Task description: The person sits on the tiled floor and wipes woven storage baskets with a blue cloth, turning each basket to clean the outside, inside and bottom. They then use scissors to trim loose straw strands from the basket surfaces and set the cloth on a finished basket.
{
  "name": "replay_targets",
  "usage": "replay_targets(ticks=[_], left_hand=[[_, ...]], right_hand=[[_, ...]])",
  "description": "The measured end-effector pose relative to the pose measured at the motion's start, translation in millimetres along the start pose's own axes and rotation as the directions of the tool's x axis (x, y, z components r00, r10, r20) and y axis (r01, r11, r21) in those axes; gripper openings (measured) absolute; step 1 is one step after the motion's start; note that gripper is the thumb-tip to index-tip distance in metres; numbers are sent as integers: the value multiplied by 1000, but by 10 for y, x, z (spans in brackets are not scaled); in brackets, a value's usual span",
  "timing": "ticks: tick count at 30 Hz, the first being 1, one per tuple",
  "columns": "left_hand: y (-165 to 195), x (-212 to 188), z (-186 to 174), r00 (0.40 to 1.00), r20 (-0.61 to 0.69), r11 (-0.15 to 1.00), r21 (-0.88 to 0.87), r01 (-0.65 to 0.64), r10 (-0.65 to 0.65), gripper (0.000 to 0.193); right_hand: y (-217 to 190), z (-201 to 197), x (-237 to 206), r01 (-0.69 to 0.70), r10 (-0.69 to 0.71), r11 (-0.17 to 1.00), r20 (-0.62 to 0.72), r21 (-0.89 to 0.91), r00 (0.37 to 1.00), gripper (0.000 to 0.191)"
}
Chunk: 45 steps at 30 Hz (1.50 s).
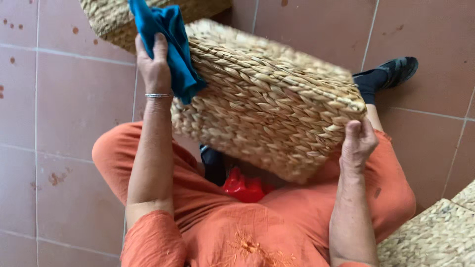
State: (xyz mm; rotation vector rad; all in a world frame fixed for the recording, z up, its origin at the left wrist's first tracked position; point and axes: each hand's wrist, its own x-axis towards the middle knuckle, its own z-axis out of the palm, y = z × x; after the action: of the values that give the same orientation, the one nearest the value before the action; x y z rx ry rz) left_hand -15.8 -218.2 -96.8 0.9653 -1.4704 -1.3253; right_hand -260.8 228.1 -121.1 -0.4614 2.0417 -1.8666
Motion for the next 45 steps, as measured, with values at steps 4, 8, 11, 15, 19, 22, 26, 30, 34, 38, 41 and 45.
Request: replay_targets(ticks=[4,8,11,15,19,22,26,30,34,38,41,45], left_hand=[[-315,93,180,1000,16,999,54,6,-7,39],[-461,105,398,996,66,993,98,-59,53,41],[-510,-106,563,991,78,903,410,-131,109,50],[-399,-512,532,971,169,804,546,-235,169,53],[-258,-803,339,981,158,729,658,-187,110,76],[-386,-976,335,949,258,458,832,-313,179,97],[-769,-1104,541,906,350,102,919,-382,236,85],[-799,-1500,1114,849,521,109,842,-528,85,56],[-419,-2709,1789,460,848,186,423,-887,263,57],[-453,-2822,1815,529,819,530,353,-771,224,68],[-639,-2125,1354,524,774,240,467,-851,356,74],[-695,-1186,178,879,429,20,897,-443,207,73]], right_hand=[[118,121,-42,-131,122,981,68,141,990,60],[191,376,42,-198,184,950,80,241,980,52],[206,470,137,-306,310,906,34,293,950,54],[218,501,164,-344,320,914,141,217,937,65],[239,541,131,-286,267,947,137,145,954,68],[224,580,132,-255,242,961,117,108,963,68],[252,611,141,-291,284,948,72,128,956,68],[401,586,133,-305,305,938,30,166,952,71],[482,525,152,-512,559,763,-5,394,829,78],[473,516,173,-563,559,597,207,572,803,79],[391,574,170,-473,481,723,124,503,868,73],[316,649,169,-487,516,724,84,488,852,72]])
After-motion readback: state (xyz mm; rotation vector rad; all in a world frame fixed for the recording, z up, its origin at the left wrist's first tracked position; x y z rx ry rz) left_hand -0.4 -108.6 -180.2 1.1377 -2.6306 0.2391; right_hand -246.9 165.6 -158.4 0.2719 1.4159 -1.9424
